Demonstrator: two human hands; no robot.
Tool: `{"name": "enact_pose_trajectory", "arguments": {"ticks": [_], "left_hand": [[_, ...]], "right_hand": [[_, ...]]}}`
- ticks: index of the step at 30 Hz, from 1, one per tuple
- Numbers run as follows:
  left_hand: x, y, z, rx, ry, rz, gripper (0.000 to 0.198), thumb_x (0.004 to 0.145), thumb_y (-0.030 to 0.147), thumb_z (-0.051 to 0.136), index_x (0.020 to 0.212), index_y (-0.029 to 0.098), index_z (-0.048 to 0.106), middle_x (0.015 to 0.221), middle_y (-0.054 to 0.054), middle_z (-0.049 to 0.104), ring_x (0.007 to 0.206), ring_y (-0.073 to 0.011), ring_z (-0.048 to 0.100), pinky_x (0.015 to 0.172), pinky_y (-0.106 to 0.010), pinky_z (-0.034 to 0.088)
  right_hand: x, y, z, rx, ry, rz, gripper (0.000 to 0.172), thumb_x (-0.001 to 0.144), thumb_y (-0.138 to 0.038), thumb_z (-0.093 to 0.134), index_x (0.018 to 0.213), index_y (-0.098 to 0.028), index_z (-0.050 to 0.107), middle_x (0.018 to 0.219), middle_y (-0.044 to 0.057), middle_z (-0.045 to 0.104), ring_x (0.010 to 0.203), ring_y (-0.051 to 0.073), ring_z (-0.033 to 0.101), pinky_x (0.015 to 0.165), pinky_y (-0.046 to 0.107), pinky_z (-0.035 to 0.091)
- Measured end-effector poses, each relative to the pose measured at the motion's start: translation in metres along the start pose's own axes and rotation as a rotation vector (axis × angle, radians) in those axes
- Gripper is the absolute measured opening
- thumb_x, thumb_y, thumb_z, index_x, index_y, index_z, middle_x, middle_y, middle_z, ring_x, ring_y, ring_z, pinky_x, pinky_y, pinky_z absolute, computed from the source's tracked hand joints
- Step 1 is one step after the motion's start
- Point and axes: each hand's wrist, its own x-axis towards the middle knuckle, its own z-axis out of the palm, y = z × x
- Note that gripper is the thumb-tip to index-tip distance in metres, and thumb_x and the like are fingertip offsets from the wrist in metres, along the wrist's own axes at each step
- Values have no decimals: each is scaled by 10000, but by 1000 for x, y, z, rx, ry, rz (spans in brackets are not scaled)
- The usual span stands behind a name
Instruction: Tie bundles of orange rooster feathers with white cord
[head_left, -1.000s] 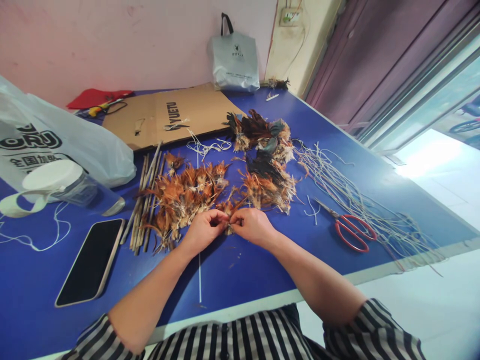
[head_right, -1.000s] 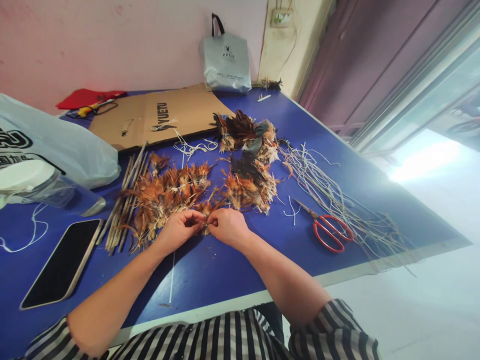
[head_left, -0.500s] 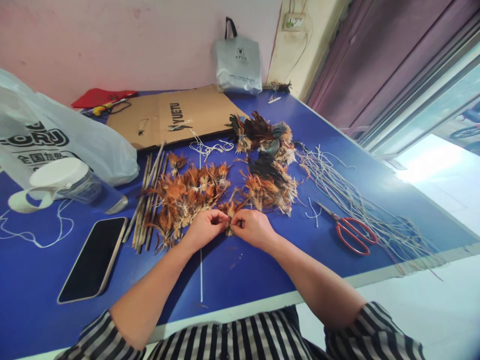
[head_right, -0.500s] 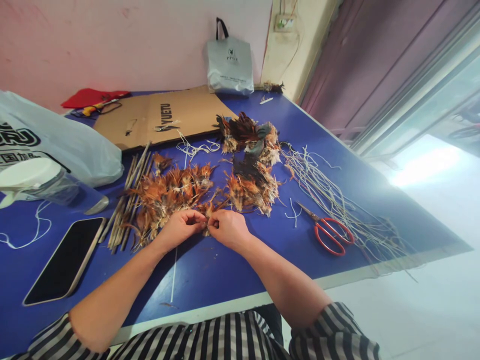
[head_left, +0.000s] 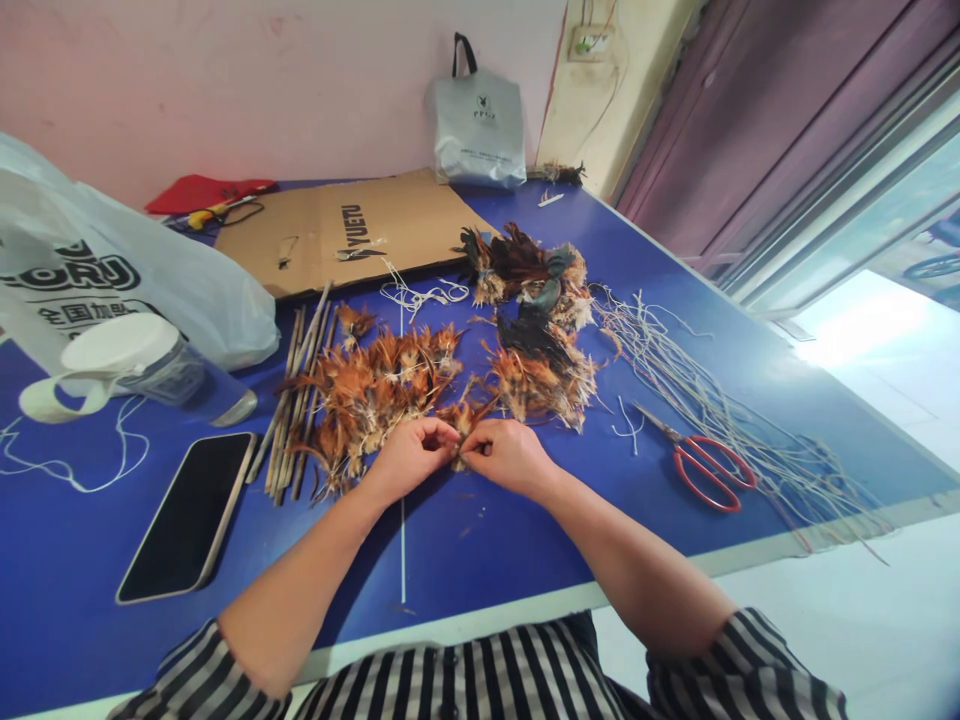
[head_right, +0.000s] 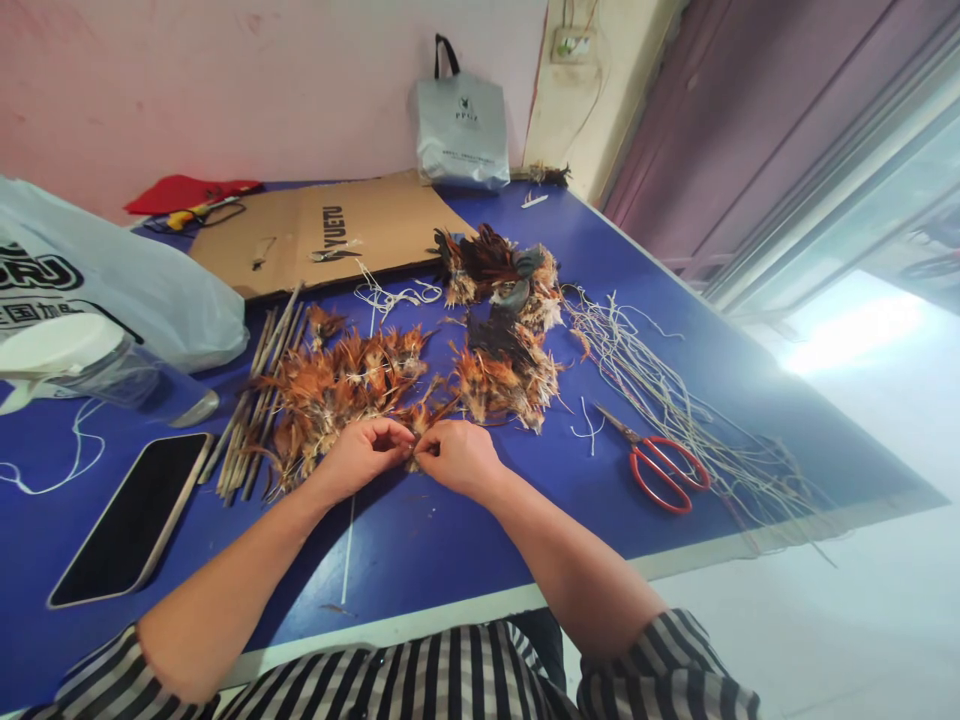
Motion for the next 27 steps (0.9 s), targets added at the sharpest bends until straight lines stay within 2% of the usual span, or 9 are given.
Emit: {"name": "enact_pose_trajectory", "arguments": {"ticks": [5, 14, 27], "left_hand": [[-2, 0, 1, 93, 1, 121, 205, 714, 257, 631, 875, 130, 646, 760, -45, 678, 668, -128, 608, 644, -226, 471], [-6, 5, 4, 240, 74, 251, 178, 745, 187, 577, 909, 166, 643, 803, -37, 685, 713, -139, 634, 672, -235, 489], [-1, 1, -2, 115, 24, 153, 194, 690, 193, 630, 881, 158, 641, 784, -43, 683, 711, -144, 636, 679, -248, 502]], "right_hand": [[1, 1, -1, 25, 19, 63, 183, 702, -223, 536, 806, -250, 684, 699, -40, 672, 608, 94, 560, 556, 194, 345], [4, 0, 0, -59, 25, 88, 174, 731, -292, 535, 782, -277, 700, 764, -33, 696, 689, 119, 600, 594, 205, 368], [4, -2, 0, -75, 3, 119, 167, 754, -329, 553, 784, -284, 711, 808, -32, 700, 730, 123, 605, 602, 206, 373]]}}
